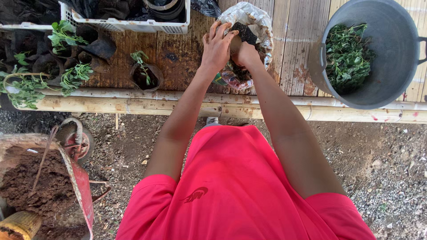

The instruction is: The person scoops soil from a wheelbarrow into black plastic bags by hand and with a trowel, selects plant cuttings from a bucket of water, and plants them into the soil-filled bags on a bamboo table.

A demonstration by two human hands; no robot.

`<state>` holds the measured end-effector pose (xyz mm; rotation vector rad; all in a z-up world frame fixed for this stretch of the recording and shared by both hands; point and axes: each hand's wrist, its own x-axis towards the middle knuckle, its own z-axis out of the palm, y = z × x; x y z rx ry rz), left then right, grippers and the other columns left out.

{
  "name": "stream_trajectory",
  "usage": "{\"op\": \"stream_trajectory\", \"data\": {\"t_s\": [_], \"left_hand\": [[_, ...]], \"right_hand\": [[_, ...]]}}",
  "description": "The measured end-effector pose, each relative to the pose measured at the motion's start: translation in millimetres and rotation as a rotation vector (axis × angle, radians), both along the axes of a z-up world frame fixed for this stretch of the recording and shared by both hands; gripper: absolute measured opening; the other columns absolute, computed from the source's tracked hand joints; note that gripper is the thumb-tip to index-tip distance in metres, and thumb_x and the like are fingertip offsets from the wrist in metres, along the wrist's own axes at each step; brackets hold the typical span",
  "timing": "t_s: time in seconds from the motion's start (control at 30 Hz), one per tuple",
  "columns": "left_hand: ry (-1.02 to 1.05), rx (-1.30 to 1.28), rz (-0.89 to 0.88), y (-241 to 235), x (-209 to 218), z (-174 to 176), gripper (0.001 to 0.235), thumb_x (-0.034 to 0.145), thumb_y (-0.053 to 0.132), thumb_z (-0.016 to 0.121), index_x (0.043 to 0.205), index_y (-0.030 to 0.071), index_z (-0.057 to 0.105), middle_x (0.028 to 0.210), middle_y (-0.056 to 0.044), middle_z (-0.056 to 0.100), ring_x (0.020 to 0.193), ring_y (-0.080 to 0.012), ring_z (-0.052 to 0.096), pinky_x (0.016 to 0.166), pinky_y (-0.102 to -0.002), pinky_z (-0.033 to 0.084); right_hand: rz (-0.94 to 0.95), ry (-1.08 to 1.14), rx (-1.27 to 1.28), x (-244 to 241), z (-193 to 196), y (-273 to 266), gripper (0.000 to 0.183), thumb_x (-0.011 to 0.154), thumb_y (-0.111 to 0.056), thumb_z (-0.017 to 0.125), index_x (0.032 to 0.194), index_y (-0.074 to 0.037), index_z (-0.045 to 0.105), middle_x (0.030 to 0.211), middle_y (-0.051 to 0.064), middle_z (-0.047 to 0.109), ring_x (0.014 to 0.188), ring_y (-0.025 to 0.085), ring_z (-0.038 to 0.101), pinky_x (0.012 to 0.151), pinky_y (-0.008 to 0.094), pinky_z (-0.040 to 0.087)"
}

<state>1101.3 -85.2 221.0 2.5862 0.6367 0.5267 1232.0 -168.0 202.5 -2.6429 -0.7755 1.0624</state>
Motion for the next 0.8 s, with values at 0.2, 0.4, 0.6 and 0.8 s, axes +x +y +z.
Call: {"op": "stream_trajectory", "data": {"t_s": [0.2,0.4,0.6,0.8], "left_hand": [[0.017,-0.037,-0.024,1,0,-2,0.043,0.097,0.0,0.059,0.132,0.021,0.07,0.151,-0.004,0.047,0.149,-0.0301,0.029,0.111,-0.068,0.032],[0.044,-0.028,-0.034,0,-1,2,0.044,0.093,-0.003,0.061,0.13,0.021,0.07,0.151,-0.004,0.046,0.149,-0.0296,0.029,0.113,-0.067,0.03],[0.039,-0.029,-0.029,-2,0,2,0.047,0.091,-0.003,0.06,0.13,0.02,0.07,0.15,-0.005,0.045,0.148,-0.0302,0.028,0.112,-0.066,0.031],[0.085,-0.055,-0.011,-1,-3,7,0.043,0.093,-0.001,0.06,0.13,0.02,0.069,0.149,-0.004,0.047,0.148,-0.0283,0.029,0.111,-0.067,0.029]], "right_hand": [[0.123,-0.141,0.087,-16,-30,-10,0.034,0.083,-0.019,0.074,0.11,0.001,0.071,0.118,0.025,0.069,0.113,0.041,0.066,0.094,0.049,0.055],[0.214,-0.223,0.095,-22,-46,-12,0.033,0.084,-0.017,0.074,0.111,0.002,0.073,0.119,0.022,0.07,0.115,0.037,0.067,0.095,0.044,0.056],[0.341,-0.343,0.022,-26,-46,-15,0.026,0.093,-0.014,0.068,0.113,0.001,0.073,0.122,0.021,0.068,0.118,0.041,0.064,0.094,0.044,0.057],[0.304,-0.41,0.101,-27,-42,-17,0.031,0.09,-0.011,0.067,0.115,0.007,0.068,0.119,0.025,0.064,0.112,0.046,0.065,0.087,0.046,0.059]]}}
